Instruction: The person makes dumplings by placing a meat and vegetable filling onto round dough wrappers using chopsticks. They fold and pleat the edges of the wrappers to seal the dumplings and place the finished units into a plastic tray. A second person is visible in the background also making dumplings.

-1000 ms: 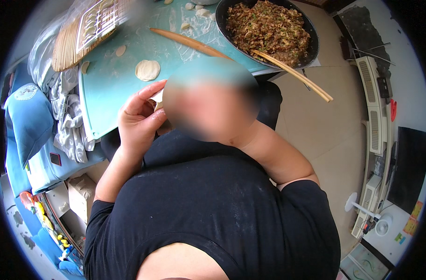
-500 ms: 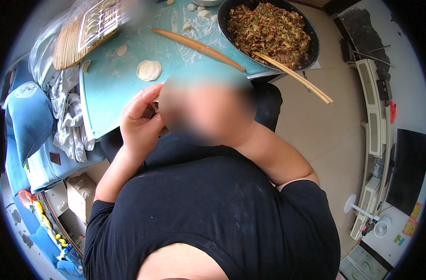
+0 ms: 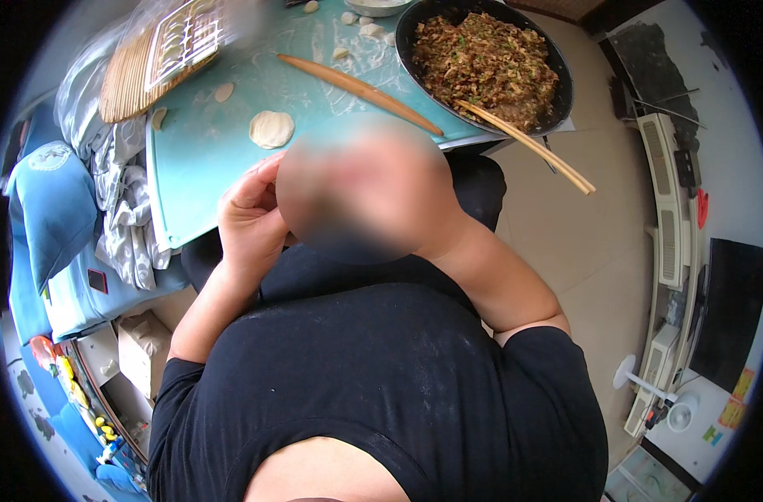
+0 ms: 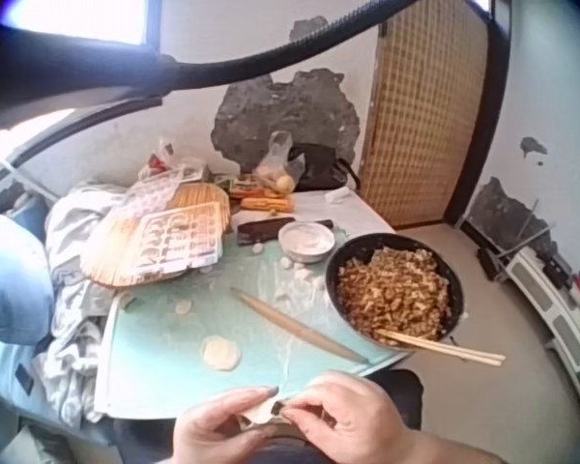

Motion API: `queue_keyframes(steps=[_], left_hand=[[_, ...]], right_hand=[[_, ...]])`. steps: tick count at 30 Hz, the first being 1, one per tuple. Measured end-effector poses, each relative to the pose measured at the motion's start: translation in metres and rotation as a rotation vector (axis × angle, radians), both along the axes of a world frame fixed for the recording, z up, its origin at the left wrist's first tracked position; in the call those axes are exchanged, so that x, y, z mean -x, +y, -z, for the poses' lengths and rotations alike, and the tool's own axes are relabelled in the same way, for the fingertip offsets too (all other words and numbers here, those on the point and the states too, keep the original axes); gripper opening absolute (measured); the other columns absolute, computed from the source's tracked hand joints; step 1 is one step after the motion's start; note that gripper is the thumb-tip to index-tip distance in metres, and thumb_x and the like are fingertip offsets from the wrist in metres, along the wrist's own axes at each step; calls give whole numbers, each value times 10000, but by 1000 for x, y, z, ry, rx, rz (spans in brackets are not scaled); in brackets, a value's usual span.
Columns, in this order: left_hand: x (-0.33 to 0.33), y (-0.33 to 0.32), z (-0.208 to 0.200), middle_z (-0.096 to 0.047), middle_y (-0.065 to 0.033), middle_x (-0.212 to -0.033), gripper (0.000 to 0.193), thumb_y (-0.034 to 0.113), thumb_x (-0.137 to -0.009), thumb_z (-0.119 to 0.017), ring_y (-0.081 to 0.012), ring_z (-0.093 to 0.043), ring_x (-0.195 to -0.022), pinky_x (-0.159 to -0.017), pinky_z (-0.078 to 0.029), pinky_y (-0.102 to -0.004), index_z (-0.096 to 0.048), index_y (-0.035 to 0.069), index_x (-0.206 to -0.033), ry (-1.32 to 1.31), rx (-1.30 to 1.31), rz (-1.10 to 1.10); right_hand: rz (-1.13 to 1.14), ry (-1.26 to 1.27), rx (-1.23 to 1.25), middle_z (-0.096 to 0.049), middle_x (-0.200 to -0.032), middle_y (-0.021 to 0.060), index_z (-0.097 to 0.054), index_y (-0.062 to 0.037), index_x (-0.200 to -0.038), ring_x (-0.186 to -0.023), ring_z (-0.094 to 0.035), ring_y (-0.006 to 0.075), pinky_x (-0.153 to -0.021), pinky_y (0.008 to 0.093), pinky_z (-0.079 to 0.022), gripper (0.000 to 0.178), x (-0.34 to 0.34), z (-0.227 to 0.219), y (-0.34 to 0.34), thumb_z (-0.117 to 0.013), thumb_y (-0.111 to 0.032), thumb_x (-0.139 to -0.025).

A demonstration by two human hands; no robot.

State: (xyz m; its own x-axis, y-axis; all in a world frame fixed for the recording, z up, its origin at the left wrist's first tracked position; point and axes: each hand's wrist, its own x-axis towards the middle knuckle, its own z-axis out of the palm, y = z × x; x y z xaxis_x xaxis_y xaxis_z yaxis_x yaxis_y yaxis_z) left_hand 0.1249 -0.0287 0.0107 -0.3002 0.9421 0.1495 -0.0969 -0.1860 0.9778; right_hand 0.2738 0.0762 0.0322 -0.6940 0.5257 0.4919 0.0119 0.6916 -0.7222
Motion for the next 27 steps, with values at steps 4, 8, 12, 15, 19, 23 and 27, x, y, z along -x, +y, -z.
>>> queue_keyframes(steps=[4,8,12,15,19,23,27], left_hand=[[0,1,5,-583,-62,-1081,393,-83,-748,-645,-111,-568,-945,-781,-468,-224,-583,6,-1126,94,-82,-55],[-1,1,7,-585,-54,-1070,387,-81,-753,-641,-98,-564,-919,-761,-464,-214,-585,8,-1126,109,-92,-79],[-3,1,7,-588,-42,-1053,390,-80,-756,-639,-74,-554,-874,-736,-458,-201,-583,11,-1130,93,-52,-75],[-4,1,4,-590,-30,-1034,387,-73,-759,-642,-56,-544,-840,-716,-452,-189,-584,15,-1131,138,-76,-85],[-4,0,7,-592,-64,-1068,390,-61,-772,-637,-81,-562,-869,-751,-461,-207,-560,3,-1149,-7,20,-56],[-3,-1,6,-601,-94,-1069,400,-48,-794,-620,-119,-587,-921,-804,-479,-244,-519,-21,-1180,-164,39,-24],[-5,0,4,-615,-88,-1015,394,-39,-808,-607,-137,-596,-937,-821,-487,-268,-501,-31,-1187,-179,38,-30]], right_hand=[[29,58,22,-576,-827,69,-594,-16,-852,-673,-537,133,-553,224,-429,139,6,0,-9,-677,10,-743],[85,100,-40,-578,-816,66,-596,-25,-830,-677,-537,152,-560,239,-427,152,11,0,-14,-698,1,-721],[52,145,-109,-584,-782,69,-593,-29,-813,-660,-538,162,-562,247,-424,158,12,3,-11,-695,23,-703],[50,162,-179,-583,-753,72,-588,-33,-798,-645,-539,184,-570,265,-428,160,12,4,-10,-689,38,-695],[60,149,-191,-577,-745,82,-568,-43,-787,-657,-536,239,-608,316,-441,168,14,10,-7,-667,39,-680],[49,106,-48,-549,-1015,116,-581,-22,-976,-918,-524,261,-794,332,-436,291,11,15,-7,-704,-81,-719],[13,80,29,-520,-1209,127,-589,-17,-1078,-1095,-498,280,-912,354,-415,379,14,17,-9,-712,-114,-734]])
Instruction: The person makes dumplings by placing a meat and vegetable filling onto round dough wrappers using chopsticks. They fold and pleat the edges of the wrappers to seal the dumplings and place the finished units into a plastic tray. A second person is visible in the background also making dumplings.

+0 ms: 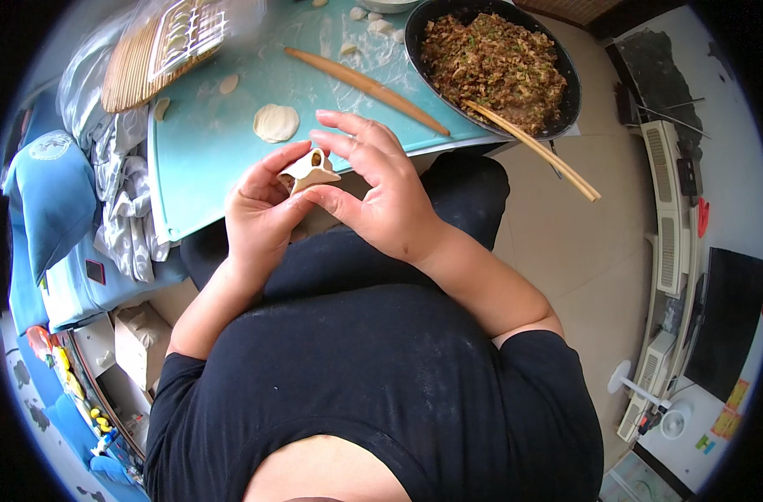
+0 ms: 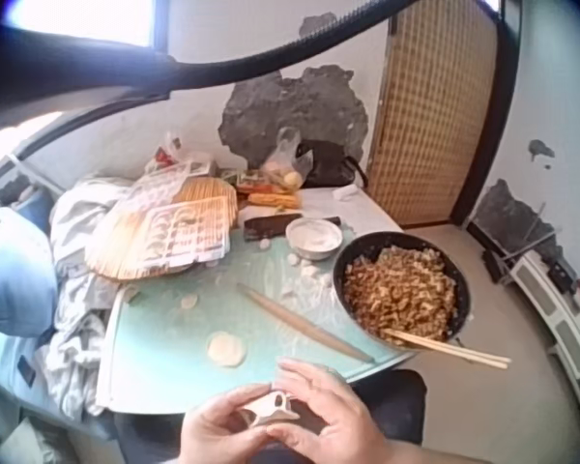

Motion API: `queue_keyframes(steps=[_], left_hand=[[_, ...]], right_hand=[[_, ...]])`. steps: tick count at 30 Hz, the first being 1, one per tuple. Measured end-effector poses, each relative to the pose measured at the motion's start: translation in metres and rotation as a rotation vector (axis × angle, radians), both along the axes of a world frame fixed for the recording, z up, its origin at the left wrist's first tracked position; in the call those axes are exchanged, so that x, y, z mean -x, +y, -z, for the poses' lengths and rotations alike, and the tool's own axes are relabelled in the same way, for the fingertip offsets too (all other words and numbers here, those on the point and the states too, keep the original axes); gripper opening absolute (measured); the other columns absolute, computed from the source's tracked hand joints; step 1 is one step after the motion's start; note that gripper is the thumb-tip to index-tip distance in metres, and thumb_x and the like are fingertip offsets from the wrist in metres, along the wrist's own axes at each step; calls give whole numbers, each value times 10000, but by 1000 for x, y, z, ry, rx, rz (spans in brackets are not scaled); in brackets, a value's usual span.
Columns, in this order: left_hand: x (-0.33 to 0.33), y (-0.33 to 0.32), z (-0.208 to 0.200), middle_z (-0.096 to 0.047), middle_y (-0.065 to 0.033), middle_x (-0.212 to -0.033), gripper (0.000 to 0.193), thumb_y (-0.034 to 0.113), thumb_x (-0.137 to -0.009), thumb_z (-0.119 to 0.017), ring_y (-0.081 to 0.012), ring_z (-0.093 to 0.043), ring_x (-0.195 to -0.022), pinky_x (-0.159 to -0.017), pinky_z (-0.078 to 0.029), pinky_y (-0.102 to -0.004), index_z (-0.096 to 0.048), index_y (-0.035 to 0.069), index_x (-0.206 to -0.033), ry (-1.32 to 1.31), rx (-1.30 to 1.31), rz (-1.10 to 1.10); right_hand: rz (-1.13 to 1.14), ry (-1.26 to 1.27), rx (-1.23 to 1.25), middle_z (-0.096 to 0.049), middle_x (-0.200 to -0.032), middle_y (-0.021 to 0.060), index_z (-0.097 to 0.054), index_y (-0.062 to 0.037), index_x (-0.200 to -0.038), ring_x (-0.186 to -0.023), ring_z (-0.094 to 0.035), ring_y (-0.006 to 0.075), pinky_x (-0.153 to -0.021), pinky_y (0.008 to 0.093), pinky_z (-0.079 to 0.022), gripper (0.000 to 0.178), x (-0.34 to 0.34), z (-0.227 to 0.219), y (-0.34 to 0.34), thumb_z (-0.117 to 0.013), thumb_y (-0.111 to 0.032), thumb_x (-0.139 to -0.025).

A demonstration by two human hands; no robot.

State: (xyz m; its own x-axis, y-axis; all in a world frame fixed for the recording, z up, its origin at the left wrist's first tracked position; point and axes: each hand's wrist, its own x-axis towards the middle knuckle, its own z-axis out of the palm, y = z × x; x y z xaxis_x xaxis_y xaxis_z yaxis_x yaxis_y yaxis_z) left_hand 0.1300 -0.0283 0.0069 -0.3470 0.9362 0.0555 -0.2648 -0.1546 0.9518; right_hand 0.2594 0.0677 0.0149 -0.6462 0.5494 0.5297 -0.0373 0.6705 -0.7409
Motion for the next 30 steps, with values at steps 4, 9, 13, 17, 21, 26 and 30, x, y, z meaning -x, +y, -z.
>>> queue_keyframes(steps=[4,9,13,17,21,26,30], left_hand=[[1,-2,0,-615,-65,-965,386,-40,-806,-610,-100,-591,-860,-756,-492,-234,-509,-27,-1178,-34,62,43],[3,-3,2,-599,-27,-884,377,-40,-798,-623,-46,-555,-743,-650,-477,-189,-524,-26,-1162,0,93,79],[1,-2,-1,-605,-15,-835,367,-33,-791,-637,-44,-557,-713,-635,-472,-185,-536,-30,-1144,16,92,72],[3,0,2,-618,-17,-816,350,-27,-784,-649,-45,-563,-715,-641,-474,-189,-552,-34,-1120,48,75,86],[-1,2,-1,-631,-29,-841,352,-12,-779,-661,-44,-563,-728,-651,-477,-195,-562,-32,-1116,-57,64,92],[1,3,-2,-633,-42,-860,390,-62,-769,-640,-62,-591,-754,-667,-492,-200,-542,-34,-1146,-44,120,115],[5,3,4,-636,-80,-970,393,-61,-778,-629,-104,-608,-863,-762,-510,-242,-531,-42,-1158,9,162,138]], right_hand=[[-45,40,-152,-544,-1223,113,-616,-24,-1045,-1094,-510,288,-913,371,-418,331,2,8,6,-695,-91,-731],[-13,67,-270,-603,-1137,110,-645,-19,-980,-1029,-553,300,-892,373,-432,272,3,4,8,-681,-67,-714],[24,68,-365,-633,-1086,91,-658,-25,-942,-1006,-569,288,-854,363,-442,249,2,4,9,-682,-63,-698],[75,18,-501,-641,-1074,67,-665,-43,-934,-999,-576,267,-816,356,-438,221,0,1,10,-671,-82,-716],[133,-83,-619,-642,-1072,62,-667,-52,-939,-989,-582,260,-810,358,-432,191,-4,-5,6,-641,-111,-758],[122,-100,-577,-632,-1089,84,-658,-37,-954,-978,-585,275,-831,370,-431,197,-4,-2,8,-622,-135,-787],[19,-9,-322,-619,-1109,106,-650,-19,-963,-967,-587,289,-838,370,-435,226,0,2,10,-656,-102,-752]])
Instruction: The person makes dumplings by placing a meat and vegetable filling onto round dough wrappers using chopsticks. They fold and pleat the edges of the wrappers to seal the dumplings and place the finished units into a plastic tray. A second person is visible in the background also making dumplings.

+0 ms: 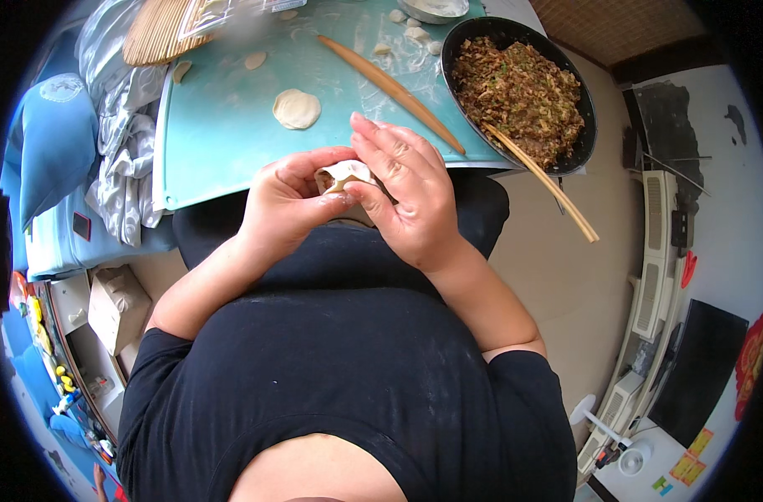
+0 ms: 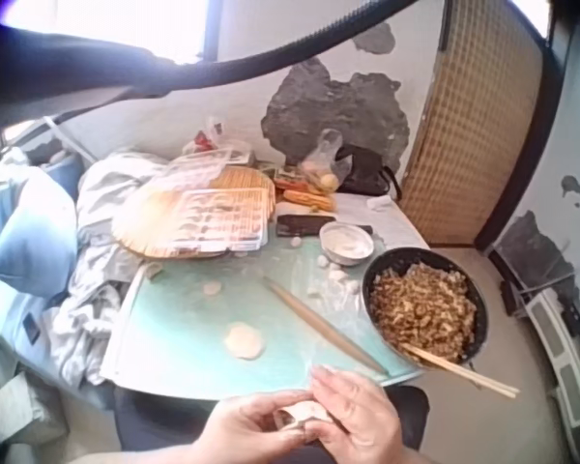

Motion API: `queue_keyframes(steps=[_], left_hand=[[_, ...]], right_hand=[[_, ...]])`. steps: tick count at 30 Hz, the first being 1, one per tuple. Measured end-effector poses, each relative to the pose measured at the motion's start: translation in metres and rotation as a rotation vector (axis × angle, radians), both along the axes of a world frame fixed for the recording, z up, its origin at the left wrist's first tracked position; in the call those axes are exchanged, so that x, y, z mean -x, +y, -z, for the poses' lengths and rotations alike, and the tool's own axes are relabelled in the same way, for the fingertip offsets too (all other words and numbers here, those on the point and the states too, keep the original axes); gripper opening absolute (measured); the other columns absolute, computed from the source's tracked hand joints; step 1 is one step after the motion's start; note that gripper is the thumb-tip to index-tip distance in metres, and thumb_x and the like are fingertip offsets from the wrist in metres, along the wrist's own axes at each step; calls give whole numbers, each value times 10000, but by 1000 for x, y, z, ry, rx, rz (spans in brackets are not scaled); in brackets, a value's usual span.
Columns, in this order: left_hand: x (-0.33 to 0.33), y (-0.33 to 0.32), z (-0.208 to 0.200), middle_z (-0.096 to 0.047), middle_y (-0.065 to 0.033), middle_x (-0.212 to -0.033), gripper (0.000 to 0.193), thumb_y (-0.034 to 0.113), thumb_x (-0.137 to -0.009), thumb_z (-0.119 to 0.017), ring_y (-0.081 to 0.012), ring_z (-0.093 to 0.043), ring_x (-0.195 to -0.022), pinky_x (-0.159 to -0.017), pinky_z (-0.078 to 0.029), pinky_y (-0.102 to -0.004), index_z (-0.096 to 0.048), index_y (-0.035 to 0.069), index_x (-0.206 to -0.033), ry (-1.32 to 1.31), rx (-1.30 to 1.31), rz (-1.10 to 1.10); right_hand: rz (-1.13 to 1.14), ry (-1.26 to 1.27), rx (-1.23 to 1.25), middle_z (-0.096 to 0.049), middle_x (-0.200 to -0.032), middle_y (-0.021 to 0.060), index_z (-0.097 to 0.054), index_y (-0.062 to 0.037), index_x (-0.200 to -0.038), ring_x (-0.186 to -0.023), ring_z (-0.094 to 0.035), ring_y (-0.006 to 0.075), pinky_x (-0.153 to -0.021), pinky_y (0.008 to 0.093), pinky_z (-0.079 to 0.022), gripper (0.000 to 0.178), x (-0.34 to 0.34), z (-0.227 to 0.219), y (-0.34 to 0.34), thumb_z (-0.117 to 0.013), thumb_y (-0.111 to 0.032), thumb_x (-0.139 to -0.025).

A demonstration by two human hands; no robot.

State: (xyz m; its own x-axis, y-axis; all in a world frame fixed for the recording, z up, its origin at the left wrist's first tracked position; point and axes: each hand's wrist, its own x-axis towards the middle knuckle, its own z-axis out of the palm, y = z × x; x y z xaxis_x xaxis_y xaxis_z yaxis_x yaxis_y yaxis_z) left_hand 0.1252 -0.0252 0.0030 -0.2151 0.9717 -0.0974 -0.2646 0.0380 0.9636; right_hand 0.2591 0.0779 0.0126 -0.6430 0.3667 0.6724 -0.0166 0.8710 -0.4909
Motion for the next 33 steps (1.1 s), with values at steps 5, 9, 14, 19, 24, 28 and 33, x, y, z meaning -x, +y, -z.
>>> queue_keyframes(steps=[5,9,14,19,24,28,33], left_hand=[[0,-3,5,-629,-77,-987,402,-61,-780,-628,-114,-604,-883,-777,-509,-253,-523,-46,-1167,150,-14,3],[0,-3,7,-628,-78,-989,401,-53,-783,-632,-123,-606,-886,-780,-511,-260,-519,-54,-1168,191,-41,-1],[0,-1,-2,-630,-82,-985,412,-50,-777,-643,-127,-608,-889,-786,-512,-261,-512,-57,-1168,107,-73,29],[-3,-2,-6,-629,-79,-989,408,-34,-772,-661,-119,-605,-891,-781,-509,-251,-522,-43,-1156,-95,-93,-10],[3,-2,-7,-626,-63,-995,342,-15,-768,-670,-110,-603,-876,-757,-508,-250,-575,-16,-1096,238,-138,-33],[6,0,-9,-619,-76,-992,326,5,-733,-696,-126,-615,-815,-696,-507,-246,-610,16,-1047,523,-262,-69],[10,4,-14,-602,-81,-976,329,19,-702,-709,-146,-613,-761,-647,-504,-253,-621,48,-1019,692,-304,-53]], right_hand=[[-66,-35,-56,-632,-1079,94,-655,-20,-946,-945,-590,273,-817,356,-443,263,-1,-7,3,-694,-59,-689],[-55,-21,-118,-651,-1026,74,-663,-21,-905,-923,-596,257,-802,348,-444,225,0,-9,3,-692,-43,-683],[-108,-10,33,-639,-1032,130,-643,0,-896,-970,-586,282,-862,370,-444,138,-7,-8,0,-650,-5,-758],[-74,108,198,-650,-996,118,-676,-25,-893,-948,-602,238,-835,328,-468,118,-4,3,1,-653,-48,-780],[-305,185,1030,-515,-1227,167,-471,3,-1228,-1066,-551,230,-912,321,-439,402,-6,4,-13,-594,-89,-856],[-459,89,1441,-447,-1295,174,-272,14,-1359,-1108,-520,214,-939,313,-426,587,-11,2,-10,-577,-81,-866],[-473,55,1655,-519,-1217,149,-388,4,-1302,-1022,-571,183,-825,281,-495,504,-13,0,-4,-591,-50,-844]])
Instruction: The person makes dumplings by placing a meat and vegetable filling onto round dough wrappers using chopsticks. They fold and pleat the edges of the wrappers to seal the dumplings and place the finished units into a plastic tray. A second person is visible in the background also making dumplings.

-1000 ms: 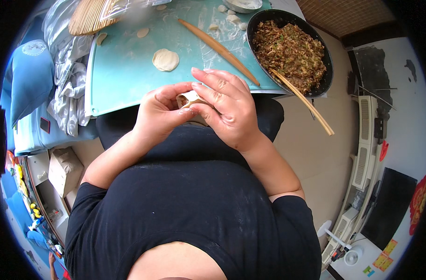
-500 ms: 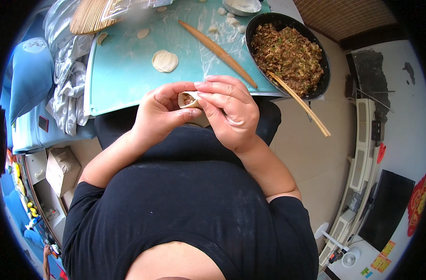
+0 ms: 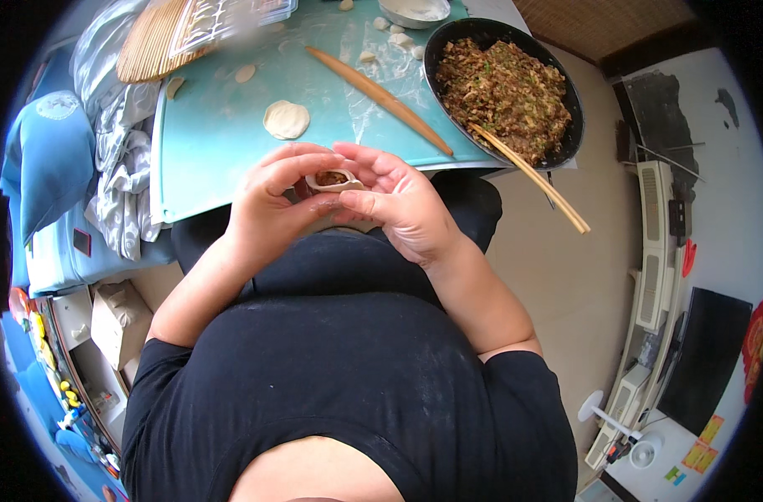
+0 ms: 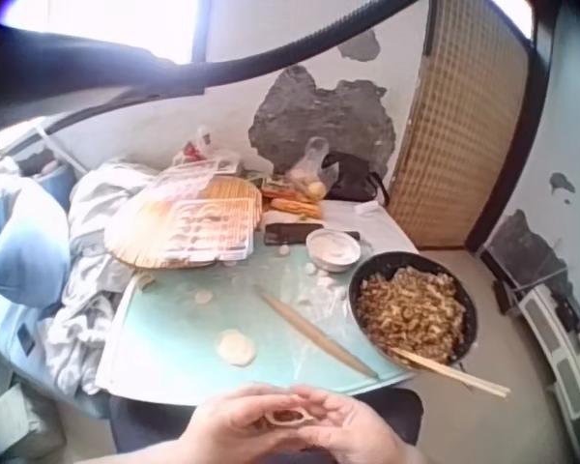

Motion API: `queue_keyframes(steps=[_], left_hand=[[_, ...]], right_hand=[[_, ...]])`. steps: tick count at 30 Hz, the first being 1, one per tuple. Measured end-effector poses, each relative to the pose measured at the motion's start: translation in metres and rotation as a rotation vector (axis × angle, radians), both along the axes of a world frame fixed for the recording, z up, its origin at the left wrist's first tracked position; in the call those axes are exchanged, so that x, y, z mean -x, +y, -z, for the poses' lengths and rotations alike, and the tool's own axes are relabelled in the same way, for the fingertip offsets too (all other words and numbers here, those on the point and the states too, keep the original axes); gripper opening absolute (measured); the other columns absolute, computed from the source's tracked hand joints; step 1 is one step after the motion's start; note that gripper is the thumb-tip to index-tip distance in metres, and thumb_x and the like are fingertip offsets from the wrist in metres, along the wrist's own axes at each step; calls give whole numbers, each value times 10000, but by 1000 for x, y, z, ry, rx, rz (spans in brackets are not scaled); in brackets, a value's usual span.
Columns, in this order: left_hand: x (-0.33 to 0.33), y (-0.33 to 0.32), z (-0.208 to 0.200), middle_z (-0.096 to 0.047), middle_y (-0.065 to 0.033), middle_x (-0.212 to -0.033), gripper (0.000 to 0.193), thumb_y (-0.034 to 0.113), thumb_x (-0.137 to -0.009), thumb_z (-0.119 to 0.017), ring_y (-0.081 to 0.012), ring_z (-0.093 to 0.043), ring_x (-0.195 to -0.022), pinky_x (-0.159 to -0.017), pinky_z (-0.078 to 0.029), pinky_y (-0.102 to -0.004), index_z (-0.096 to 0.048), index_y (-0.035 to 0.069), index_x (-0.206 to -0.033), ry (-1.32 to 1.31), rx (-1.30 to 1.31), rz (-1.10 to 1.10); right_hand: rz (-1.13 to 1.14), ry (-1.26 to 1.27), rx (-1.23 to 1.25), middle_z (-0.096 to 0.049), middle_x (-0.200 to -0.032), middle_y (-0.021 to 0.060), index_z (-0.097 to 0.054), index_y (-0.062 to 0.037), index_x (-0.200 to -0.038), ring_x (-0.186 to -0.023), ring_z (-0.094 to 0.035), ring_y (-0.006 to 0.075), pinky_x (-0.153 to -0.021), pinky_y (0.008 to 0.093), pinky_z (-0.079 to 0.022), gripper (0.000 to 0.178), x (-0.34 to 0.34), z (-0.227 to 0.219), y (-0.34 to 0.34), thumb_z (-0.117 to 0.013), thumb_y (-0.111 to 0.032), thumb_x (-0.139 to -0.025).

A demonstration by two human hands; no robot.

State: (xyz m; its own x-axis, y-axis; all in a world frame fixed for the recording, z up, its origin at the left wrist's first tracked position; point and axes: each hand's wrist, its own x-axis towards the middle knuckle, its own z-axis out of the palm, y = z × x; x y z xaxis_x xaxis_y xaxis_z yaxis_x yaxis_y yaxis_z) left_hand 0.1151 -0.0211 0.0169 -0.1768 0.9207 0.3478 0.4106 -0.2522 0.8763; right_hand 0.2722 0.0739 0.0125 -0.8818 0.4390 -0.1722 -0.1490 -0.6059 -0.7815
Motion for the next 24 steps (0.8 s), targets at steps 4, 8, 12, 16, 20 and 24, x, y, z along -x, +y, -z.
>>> queue_keyframes(steps=[4,8,12,16,20,24], left_hand=[[-1,0,6,-607,-42,-953,315,-7,-752,-682,-76,-557,-721,-642,-460,-199,-584,-3,-1051,-166,-50,-109],[1,-3,6,-604,-11,-849,168,96,-855,-608,-50,-510,-656,-595,-419,-175,-593,0,-993,-497,261,-151],[-3,3,-2,-592,-3,-780,170,151,-865,-602,-44,-497,-637,-580,-404,-175,-603,-1,-942,-733,404,-112],[-3,5,-4,-588,3,-762,164,160,-841,-629,-33,-486,-630,-564,-381,-166,-607,16,-917,-768,436,-77],[-3,6,-3,-585,14,-741,150,161,-825,-646,-28,-484,-632,-557,-364,-161,-606,31,-889,-726,431,-80],[-6,3,-3,-589,13,-760,161,136,-817,-658,-38,-504,-653,-573,-378,-162,-615,29,-929,-652,396,-144]], right_hand=[[55,1,58,-581,-1130,94,-468,1,-1240,-982,-590,154,-790,246,-500,395,0,-1,0,-559,-23,-857],[263,-83,-284,-591,-1108,86,-485,1,-1224,-950,-602,139,-741,229,-504,394,3,0,-6,-576,17,-841],[400,-132,-765,-598,-1069,72,-575,-43,-1145,-908,-589,104,-733,221,-485,371,7,16,-12,-635,34,-787],[446,-131,-1082,-595,-1048,110,-597,-51,-1111,-857,-598,154,-733,250,-488,390,9,15,-12,-662,45,-740],[438,-182,-1187,-593,-1045,125,-590,-46,-1113,-872,-605,192,-745,266,-492,392,7,9,-12,-661,39,-737],[446,-200,-1184,-592,-1046,130,-579,-44,-1127,-867,-605,189,-741,266,-495,396,6,11,-11,-654,28,-746]])
